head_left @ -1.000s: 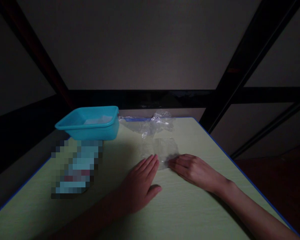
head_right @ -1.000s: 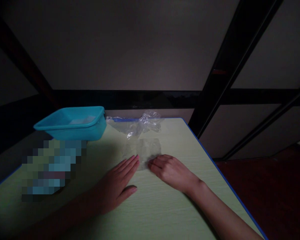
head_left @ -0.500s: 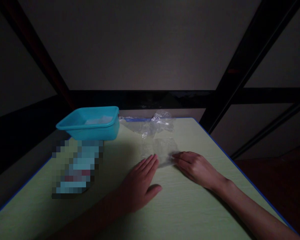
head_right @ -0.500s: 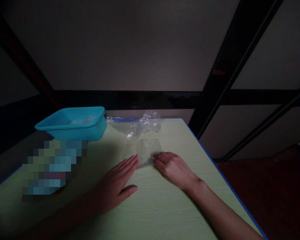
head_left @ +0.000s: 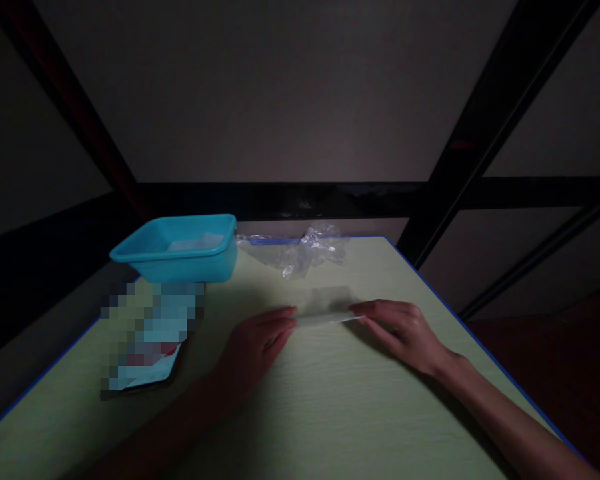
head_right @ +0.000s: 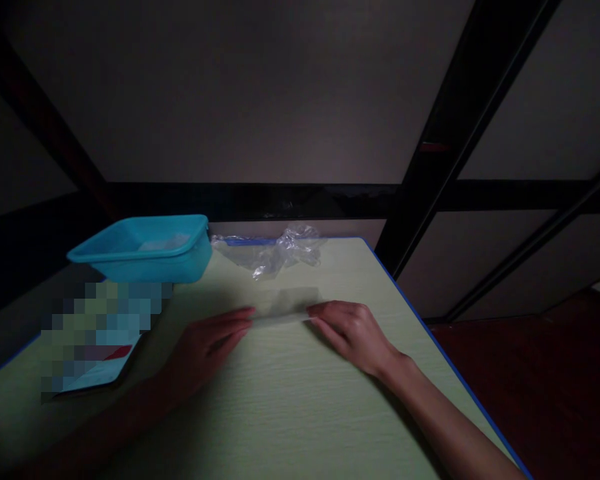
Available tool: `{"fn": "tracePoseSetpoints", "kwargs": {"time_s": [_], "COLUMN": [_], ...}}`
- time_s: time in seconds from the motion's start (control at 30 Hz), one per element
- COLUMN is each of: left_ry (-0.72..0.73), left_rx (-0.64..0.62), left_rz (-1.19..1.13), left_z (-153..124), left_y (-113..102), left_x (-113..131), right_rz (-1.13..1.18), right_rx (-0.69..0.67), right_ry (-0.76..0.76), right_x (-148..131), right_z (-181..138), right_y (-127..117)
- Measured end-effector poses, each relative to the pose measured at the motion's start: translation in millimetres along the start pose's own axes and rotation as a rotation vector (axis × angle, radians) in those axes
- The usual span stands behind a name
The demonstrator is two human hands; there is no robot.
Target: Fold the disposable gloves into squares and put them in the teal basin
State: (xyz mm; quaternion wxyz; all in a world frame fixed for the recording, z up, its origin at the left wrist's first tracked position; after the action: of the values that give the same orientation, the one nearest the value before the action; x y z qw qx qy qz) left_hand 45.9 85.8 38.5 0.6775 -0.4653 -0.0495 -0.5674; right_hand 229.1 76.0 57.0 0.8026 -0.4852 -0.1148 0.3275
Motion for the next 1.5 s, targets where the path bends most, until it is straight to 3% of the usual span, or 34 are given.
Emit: {"fn": "tracePoseSetpoints", "kwargs": {"time_s": [0.27,0.5,0.63,0.77,0.97,1.27,1.5], "left_ry": [-0.208,-0.407,-0.630,-0.805,-0.868,-0.880,-0.880], "left_rx": [0.051,0.200,0.230,0.168,0.059,-0.050,-0.085], "left_rz": [-0.157,-0.472,-0.636,-0.683,-0.625,-0.576,-0.553], "left_z": [20,22,19,8,-4,-1,7], "left_y": [-38,-63,-57,-32,-3,8,10], "left_x": [30,33,8,-30,-59,-68,-80], "right_rz": [0.187,0.467,0.659,0.829,0.904,0.804,0.886], "right_rx": [0.163,0.132,-0.014,-0.176,-0.323,-0.279,-0.426], "right_ry": [0.117,0.311,0.441,0.567,0.609,0.529,0.481], "right_x": [-4,-13,-9,5,21,26,12], "right_z": [7,18,26,22,5,4,-1], "right_y": [-42,-60,-38,10,63,63,61]}}
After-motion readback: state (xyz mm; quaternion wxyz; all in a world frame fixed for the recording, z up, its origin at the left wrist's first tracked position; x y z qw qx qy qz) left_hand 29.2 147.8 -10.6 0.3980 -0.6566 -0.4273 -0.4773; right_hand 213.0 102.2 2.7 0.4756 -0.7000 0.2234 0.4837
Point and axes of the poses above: each hand's wrist, its own z-axis towards the middle knuckle, its own y-axis out of the palm, x = y × z, the point moved 8 cm from there along z, towards the middle knuckle, and after that the axes turned 14 degrees about -z, right-handed, at the moved point
